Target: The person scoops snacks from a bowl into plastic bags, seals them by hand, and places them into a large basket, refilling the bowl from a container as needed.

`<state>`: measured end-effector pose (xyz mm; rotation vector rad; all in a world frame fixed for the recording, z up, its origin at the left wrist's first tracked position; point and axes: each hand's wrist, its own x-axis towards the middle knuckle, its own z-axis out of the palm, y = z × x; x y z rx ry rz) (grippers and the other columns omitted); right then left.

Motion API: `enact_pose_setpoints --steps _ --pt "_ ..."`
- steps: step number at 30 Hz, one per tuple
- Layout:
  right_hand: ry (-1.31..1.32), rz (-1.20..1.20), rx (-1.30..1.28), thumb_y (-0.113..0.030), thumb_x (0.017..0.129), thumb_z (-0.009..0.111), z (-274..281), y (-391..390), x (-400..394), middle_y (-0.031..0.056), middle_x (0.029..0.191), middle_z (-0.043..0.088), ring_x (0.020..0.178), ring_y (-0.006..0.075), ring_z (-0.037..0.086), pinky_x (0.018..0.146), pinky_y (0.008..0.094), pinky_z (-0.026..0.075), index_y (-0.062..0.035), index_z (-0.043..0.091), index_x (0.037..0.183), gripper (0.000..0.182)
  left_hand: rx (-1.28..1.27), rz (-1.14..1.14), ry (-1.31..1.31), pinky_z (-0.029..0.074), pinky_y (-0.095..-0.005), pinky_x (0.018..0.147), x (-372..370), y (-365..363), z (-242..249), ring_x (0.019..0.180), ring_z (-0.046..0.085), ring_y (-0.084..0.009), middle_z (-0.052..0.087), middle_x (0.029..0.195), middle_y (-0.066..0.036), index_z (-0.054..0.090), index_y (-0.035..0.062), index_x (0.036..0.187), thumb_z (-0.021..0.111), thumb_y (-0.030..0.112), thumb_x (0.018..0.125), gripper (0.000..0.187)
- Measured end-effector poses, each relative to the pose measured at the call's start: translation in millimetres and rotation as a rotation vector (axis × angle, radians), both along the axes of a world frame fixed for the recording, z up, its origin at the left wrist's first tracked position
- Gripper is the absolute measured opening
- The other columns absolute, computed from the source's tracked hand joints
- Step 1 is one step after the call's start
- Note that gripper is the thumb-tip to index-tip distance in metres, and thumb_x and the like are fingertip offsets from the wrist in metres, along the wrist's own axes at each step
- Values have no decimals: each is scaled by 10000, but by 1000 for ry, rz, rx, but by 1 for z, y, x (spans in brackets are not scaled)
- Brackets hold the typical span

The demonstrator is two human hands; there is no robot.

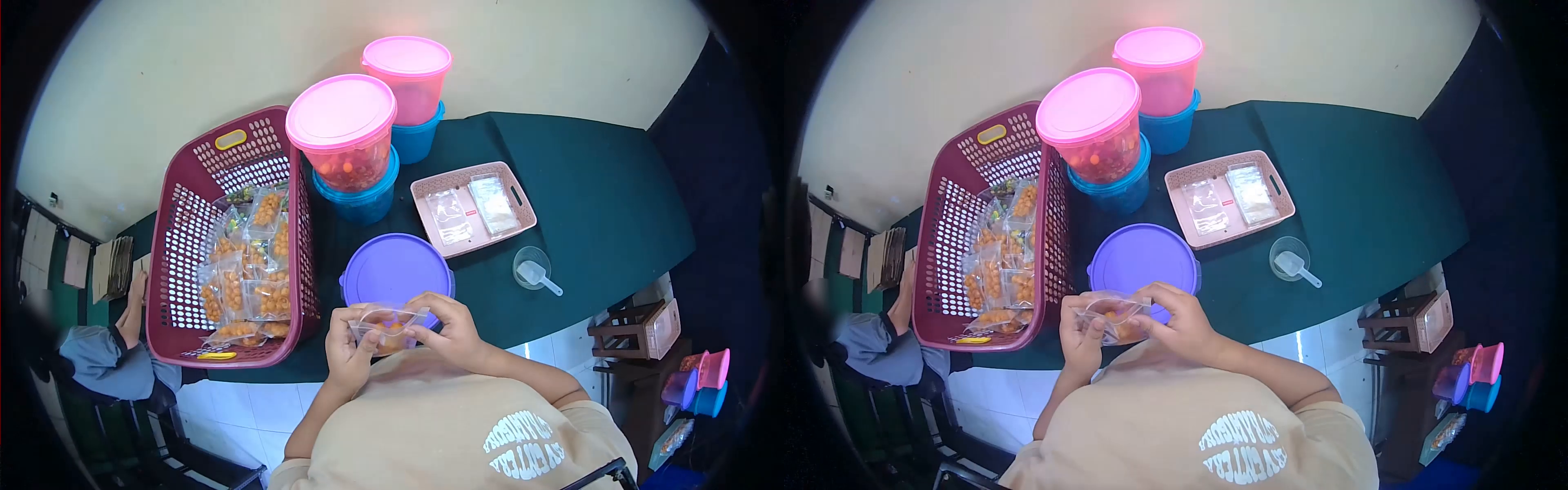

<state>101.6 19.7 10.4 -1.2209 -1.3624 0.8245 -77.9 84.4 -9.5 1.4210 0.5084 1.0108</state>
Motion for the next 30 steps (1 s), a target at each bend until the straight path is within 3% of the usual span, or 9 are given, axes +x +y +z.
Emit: enact_pose_setpoints --steps 6,8,12,14,18,20,26,30 --pt "40 -48 6 -109 818 685 -4 -4 -4 129 951 654 872 259 632 786 339 485 -6 640 1013 225 107 114 52 488 -312 814 0 0 5 931 635 -199 638 1000 -141 549 -6 1014 528 241 977 251" --pt "42 -70 -5 -111 822 685 -8 -4 -4 127 943 658 865 257 632 782 339 485 -8 640 1013 221 269 162 182 474 -307 781 -3 0 6 884 611 -199 617 966 -148 546 -2 926 495 218 988 234" --pt "50 -77 66 -84 833 672 -6 -4 -4 114 897 668 813 237 619 743 332 481 -12 652 979 164 368 205 168 466 -302 762 0 3 8 864 603 -204 631 950 -157 564 -8 911 497 196 981 226" --pt "49 -74 92 -71 833 667 -4 -4 -3 110 884 670 793 229 612 728 329 480 -11 657 959 139 473 245 172 463 -369 778 2 5 9 838 641 -259 678 868 -143 595 18 908 533 190 961 191" --pt "10 -93 135 -52 830 659 -3 -3 -3 98 847 670 757 217 592 701 320 475 -7 665 894 78 392 258 83 451 -380 822 9 -1 9 820 650 -239 686 847 -126 594 29 892 577 167 937 146" --pt "-5 -105 158 -47 826 659 -3 -3 -3 97 837 669 752 218 589 697 321 475 -4 666 877 67 129 243 4 437 -386 864 13 -6 13 804 656 -224 690 826 -115 586 39 879 622 142 910 113" --pt "-94 -99 234 -26 810 655 -7 -5 -3 91 819 669 745 232 587 697 332 476 -4 670 860 57 341 224 94 423 -404 903 5 0 0 811 675 -217 693 826 -90 575 59 876 645 146 899 115" --pt "-59 -84 165 -36 813 660 -3 -4 -4 83 835 674 786 225 582 734 334 468 -11 671 866 60 330 239 91 407 -405 925 5 -1 1 813 682 -218 695 821 -80 574 68 869 646 149 898 112"
